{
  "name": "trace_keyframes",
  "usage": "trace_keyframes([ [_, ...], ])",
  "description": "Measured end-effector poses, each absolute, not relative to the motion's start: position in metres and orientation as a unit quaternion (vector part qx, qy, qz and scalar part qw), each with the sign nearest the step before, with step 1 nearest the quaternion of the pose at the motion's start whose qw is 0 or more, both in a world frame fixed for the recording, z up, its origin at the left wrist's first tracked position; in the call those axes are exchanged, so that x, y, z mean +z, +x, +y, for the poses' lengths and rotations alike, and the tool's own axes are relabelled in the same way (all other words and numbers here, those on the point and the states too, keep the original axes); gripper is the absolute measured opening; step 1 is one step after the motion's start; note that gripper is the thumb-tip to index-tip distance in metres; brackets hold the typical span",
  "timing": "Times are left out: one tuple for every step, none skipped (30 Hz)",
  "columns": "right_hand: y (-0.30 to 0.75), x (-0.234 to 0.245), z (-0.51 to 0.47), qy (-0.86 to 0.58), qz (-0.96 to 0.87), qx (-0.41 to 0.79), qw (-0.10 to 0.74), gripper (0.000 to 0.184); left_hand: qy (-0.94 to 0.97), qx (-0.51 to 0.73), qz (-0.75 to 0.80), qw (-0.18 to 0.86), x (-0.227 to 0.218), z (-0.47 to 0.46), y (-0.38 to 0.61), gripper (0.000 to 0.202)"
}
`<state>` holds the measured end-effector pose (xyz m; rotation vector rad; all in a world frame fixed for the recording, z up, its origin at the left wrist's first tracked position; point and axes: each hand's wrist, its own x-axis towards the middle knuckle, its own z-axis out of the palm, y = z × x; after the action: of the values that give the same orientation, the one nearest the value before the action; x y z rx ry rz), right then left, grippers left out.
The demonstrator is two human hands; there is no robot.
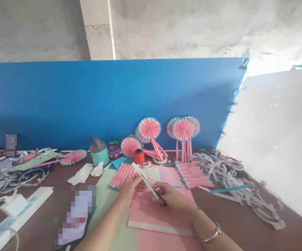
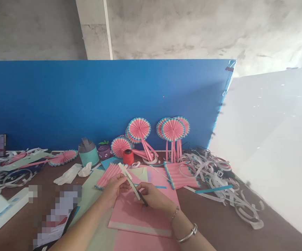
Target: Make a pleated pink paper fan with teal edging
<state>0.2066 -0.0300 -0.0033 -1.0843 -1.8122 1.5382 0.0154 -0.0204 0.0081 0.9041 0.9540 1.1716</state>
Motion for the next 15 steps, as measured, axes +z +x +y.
trace_keyframes([
  [0.2069, -0.0038, -0.0297, -0.401, -0.671, 0.566, 0.262, 0.016, 0.396, 0.512, 0.418, 0.637, 0.0081, -0.0203, 0.0153, 0.025],
  [0.2072, -0.0042, -0.0296, -0.401, -0.672, 0.564, 0.264, 0.015, 0.396, 0.511, 0.419, 0.637, 0.0081, -0.0203, 0.0153, 0.026],
  [0.2074, -0.0045, -0.0294, -0.401, -0.672, 0.563, 0.265, 0.014, 0.396, 0.511, 0.420, 0.637, 0.0082, -0.0203, 0.0154, 0.026],
  [0.2077, -0.0047, -0.0294, -0.401, -0.672, 0.563, 0.266, 0.014, 0.396, 0.510, 0.421, 0.637, 0.0084, -0.0205, 0.0154, 0.026],
  [0.2079, -0.0048, -0.0293, -0.402, -0.671, 0.564, 0.265, 0.014, 0.397, 0.509, 0.422, 0.636, 0.0087, -0.0206, 0.0154, 0.026],
  [0.2080, -0.0050, -0.0291, -0.404, -0.670, 0.564, 0.264, 0.014, 0.398, 0.508, 0.424, 0.635, 0.0091, -0.0207, 0.0154, 0.027],
  [0.2080, -0.0051, -0.0289, -0.407, -0.669, 0.564, 0.264, 0.015, 0.398, 0.508, 0.426, 0.634, 0.0096, -0.0206, 0.0152, 0.027],
  [0.2080, -0.0053, -0.0287, -0.408, -0.668, 0.564, 0.262, 0.015, 0.398, 0.508, 0.428, 0.632, 0.0101, -0.0203, 0.0148, 0.027],
  [0.2079, -0.0054, -0.0284, -0.409, -0.667, 0.565, 0.261, 0.016, 0.398, 0.510, 0.430, 0.629, 0.0106, -0.0197, 0.0142, 0.028],
  [0.2077, -0.0055, -0.0282, -0.409, -0.666, 0.566, 0.261, 0.017, 0.397, 0.515, 0.433, 0.624, 0.0110, -0.0189, 0.0135, 0.028],
  [0.2075, -0.0054, -0.0281, -0.408, -0.665, 0.568, 0.261, 0.017, 0.396, 0.520, 0.436, 0.619, 0.0114, -0.0180, 0.0126, 0.029],
  [0.2072, -0.0052, -0.0280, -0.408, -0.664, 0.570, 0.261, 0.018, 0.394, 0.525, 0.439, 0.613, 0.0116, -0.0169, 0.0117, 0.029],
  [0.2069, -0.0048, -0.0282, -0.407, -0.662, 0.572, 0.261, 0.018, 0.394, 0.529, 0.442, 0.608, 0.0117, -0.0160, 0.0109, 0.029],
  [0.2066, -0.0043, -0.0284, -0.407, -0.660, 0.575, 0.261, 0.018, 0.394, 0.532, 0.444, 0.604, 0.0116, -0.0152, 0.0102, 0.029],
  [0.2064, -0.0038, -0.0288, -0.406, -0.658, 0.578, 0.262, 0.018, 0.395, 0.533, 0.445, 0.602, 0.0114, -0.0146, 0.0097, 0.029],
])
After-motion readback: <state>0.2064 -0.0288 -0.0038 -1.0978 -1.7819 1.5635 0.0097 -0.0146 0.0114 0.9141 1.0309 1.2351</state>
